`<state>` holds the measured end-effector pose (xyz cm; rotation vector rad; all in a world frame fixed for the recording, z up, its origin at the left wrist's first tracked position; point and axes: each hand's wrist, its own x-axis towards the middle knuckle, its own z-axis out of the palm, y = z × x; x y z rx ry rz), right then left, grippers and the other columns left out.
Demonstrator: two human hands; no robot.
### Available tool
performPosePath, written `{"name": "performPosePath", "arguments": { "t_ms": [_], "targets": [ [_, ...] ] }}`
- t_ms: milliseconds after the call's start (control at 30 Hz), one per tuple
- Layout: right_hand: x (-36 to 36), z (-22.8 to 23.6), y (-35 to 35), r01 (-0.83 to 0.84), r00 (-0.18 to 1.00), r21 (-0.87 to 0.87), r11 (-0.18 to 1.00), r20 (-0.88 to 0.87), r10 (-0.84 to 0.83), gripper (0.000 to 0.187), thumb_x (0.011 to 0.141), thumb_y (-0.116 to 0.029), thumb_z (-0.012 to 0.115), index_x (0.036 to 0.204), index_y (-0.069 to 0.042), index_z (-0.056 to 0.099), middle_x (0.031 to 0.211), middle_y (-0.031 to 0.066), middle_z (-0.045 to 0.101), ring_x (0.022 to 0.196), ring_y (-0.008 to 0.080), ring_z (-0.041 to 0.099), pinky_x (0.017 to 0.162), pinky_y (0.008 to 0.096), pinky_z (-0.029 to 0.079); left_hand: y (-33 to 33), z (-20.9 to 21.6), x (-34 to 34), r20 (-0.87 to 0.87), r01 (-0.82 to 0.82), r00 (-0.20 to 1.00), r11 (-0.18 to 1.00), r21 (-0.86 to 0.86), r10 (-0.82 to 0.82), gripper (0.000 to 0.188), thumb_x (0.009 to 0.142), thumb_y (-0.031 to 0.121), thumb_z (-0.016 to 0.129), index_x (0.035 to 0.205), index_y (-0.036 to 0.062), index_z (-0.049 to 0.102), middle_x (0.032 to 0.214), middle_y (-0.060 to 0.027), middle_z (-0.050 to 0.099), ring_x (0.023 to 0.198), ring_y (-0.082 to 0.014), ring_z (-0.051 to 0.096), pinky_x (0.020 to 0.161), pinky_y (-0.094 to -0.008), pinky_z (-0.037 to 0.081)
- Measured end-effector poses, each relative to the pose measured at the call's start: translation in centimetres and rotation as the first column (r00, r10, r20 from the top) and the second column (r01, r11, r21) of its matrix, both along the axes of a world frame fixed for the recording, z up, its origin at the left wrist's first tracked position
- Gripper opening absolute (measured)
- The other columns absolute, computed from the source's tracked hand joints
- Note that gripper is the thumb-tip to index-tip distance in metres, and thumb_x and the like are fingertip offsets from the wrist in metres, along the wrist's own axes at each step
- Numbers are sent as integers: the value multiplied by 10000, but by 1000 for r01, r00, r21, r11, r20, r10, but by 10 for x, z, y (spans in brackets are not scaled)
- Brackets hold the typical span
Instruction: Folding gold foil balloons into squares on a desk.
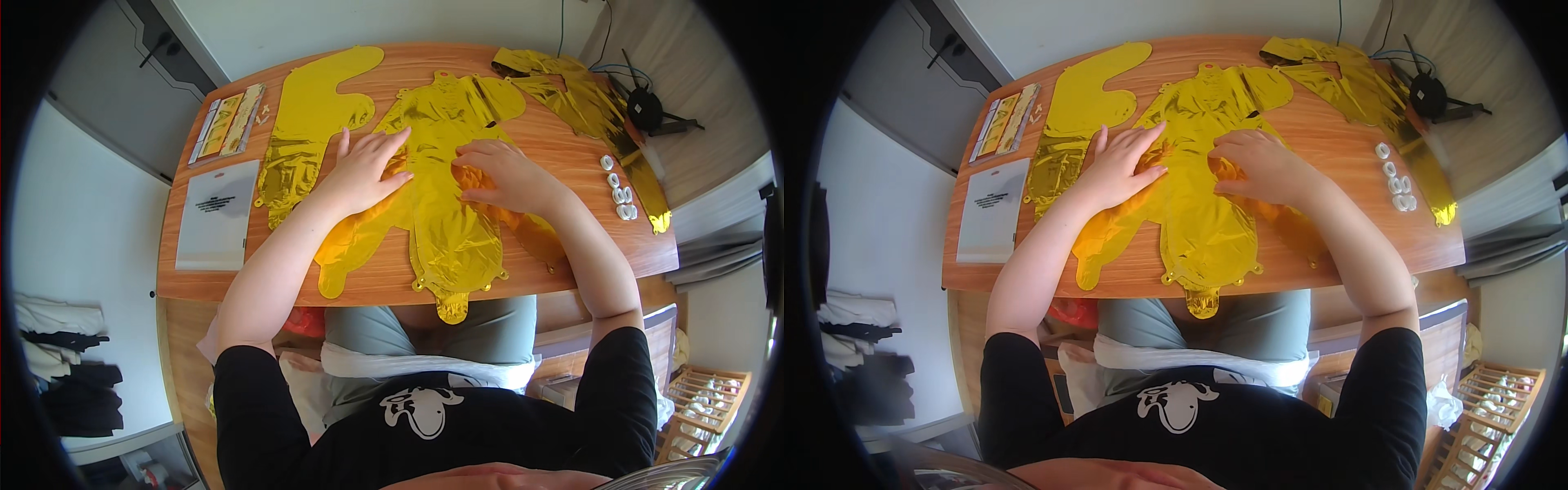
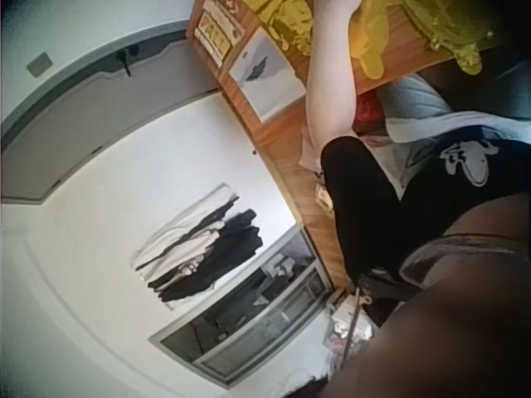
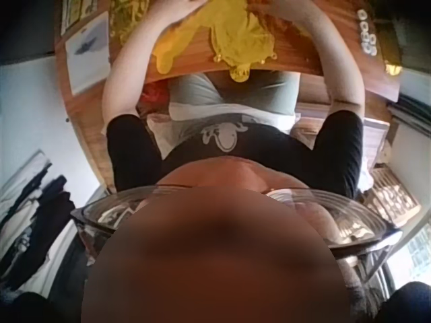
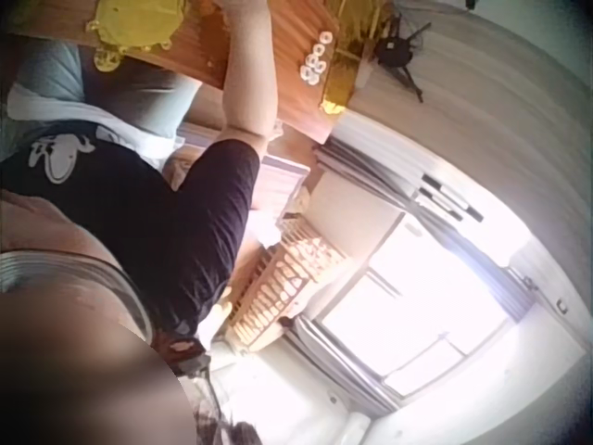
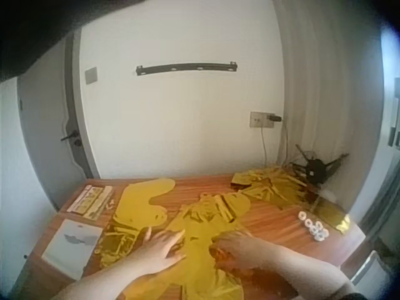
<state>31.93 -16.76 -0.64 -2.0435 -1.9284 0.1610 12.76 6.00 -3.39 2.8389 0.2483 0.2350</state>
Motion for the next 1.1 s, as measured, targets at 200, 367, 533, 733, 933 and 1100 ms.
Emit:
{"name": "performPosePath", "arguments": {
  "t_ms": [200,367,533,733,933,1100],
  "targets": [
    [6,12,-2,-14,1000,75,997,-25,16,425,913,-350,733,1220,-60,687,1329,149,643,1284,346,561,1105,438,433,-1,-3,0,19,2,1000,1000,5,-2,724,1004,434,628,1611,180,328,1554,-148,478,1500,-315,369,1256,-611,34],
    [15,37,-20,171,985,-27,985,6,-171,343,905,-239,746,1168,-26,690,1204,155,683,1136,361,635,972,410,512,0,1,1,58,-32,998,998,-45,34,747,963,441,679,1585,153,380,1496,-170,532,1460,-316,420,1258,-548,116],
    [18,24,-35,205,978,-139,969,2,-207,290,889,-184,738,1134,-32,708,1127,135,698,1068,357,649,921,414,527,2,3,-3,88,-15,996,1000,6,14,782,921,473,724,1563,147,416,1462,-171,563,1435,-301,453,1254,-514,150],
    [17,4,-41,135,988,89,987,-83,-128,224,851,-136,764,1047,-29,740,1052,128,706,991,336,666,868,399,542,7,21,-9,11,-16,1000,1000,14,16,762,885,506,756,1501,132,510,1455,-152,582,1417,-290,476,1243,-500,205],
    [16,4,-38,107,990,101,989,-101,-97,233,833,-112,789,1045,-30,741,1052,116,708,937,312,680,807,380,559,14,14,-10,68,-46,997,999,-22,48,721,901,527,728,1476,133,543,1496,-113,556,1417,-286,470,1229,-473,230],
    [19,3,-37,153,973,61,986,-185,-140,266,828,-116,806,1065,-18,737,1111,122,704,945,306,686,806,372,565,10,4,-4,97,-9,995,998,67,3,689,918,540,697,1465,142,563,1552,-104,501,1473,-280,397,1242,-500,172]
  ]
}}
